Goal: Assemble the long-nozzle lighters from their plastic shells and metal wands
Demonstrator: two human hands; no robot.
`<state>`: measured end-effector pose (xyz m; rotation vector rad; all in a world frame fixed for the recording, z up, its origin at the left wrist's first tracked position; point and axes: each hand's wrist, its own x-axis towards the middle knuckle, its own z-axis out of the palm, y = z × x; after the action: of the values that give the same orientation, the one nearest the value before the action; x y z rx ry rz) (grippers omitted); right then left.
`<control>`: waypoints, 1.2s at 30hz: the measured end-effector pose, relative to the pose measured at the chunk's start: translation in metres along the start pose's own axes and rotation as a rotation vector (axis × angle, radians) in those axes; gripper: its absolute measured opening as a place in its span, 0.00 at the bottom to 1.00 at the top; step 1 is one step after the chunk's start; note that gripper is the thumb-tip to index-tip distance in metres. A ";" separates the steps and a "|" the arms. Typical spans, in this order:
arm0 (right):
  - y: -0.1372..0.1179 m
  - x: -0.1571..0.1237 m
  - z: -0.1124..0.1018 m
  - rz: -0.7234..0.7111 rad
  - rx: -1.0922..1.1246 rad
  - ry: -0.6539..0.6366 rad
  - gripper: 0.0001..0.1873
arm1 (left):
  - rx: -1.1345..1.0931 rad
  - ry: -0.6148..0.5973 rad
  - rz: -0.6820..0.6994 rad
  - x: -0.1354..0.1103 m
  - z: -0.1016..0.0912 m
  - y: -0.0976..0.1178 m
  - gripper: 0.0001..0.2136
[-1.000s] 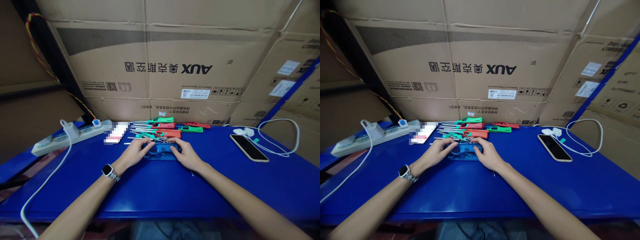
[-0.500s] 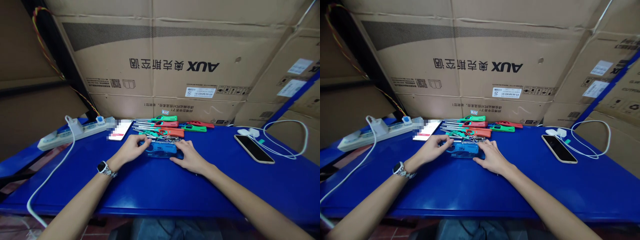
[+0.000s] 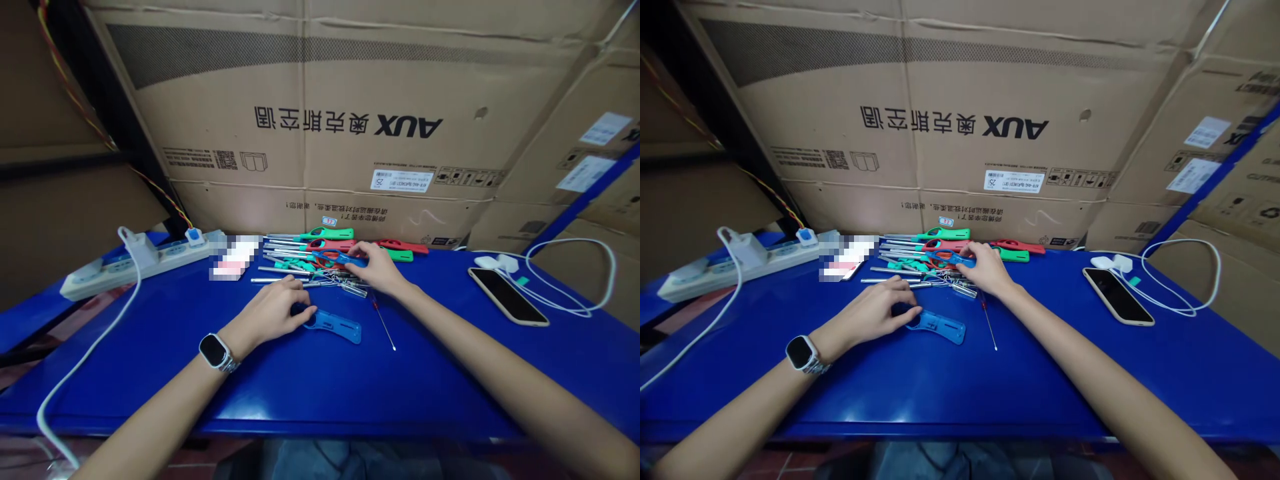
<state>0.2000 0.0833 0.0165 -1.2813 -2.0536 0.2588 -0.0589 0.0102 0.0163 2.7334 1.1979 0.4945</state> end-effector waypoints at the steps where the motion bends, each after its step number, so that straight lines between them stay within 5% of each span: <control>1: 0.000 0.005 0.003 -0.004 -0.029 -0.013 0.08 | 0.021 0.005 0.008 0.000 0.000 0.001 0.13; 11: 0.008 0.013 0.011 -0.008 -0.103 -0.003 0.10 | 0.124 0.129 -0.050 0.010 -0.004 -0.009 0.11; 17: -0.004 -0.006 0.007 -0.082 -0.068 0.095 0.13 | 0.350 0.047 -0.088 0.041 0.000 -0.024 0.08; 21: -0.016 -0.029 0.006 -0.109 -0.162 -0.050 0.07 | 0.310 0.068 -0.072 0.053 0.006 -0.027 0.06; 27: -0.018 -0.041 0.006 -0.110 -0.251 -0.132 0.09 | 0.346 0.106 -0.012 0.047 0.007 -0.027 0.05; 36: -0.018 -0.039 0.000 -0.138 -0.153 -0.026 0.03 | 0.300 0.179 0.009 0.040 -0.005 -0.019 0.09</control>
<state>0.1977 0.0413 0.0078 -1.2241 -2.2077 0.0566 -0.0485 0.0523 0.0260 2.9974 1.4065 0.6178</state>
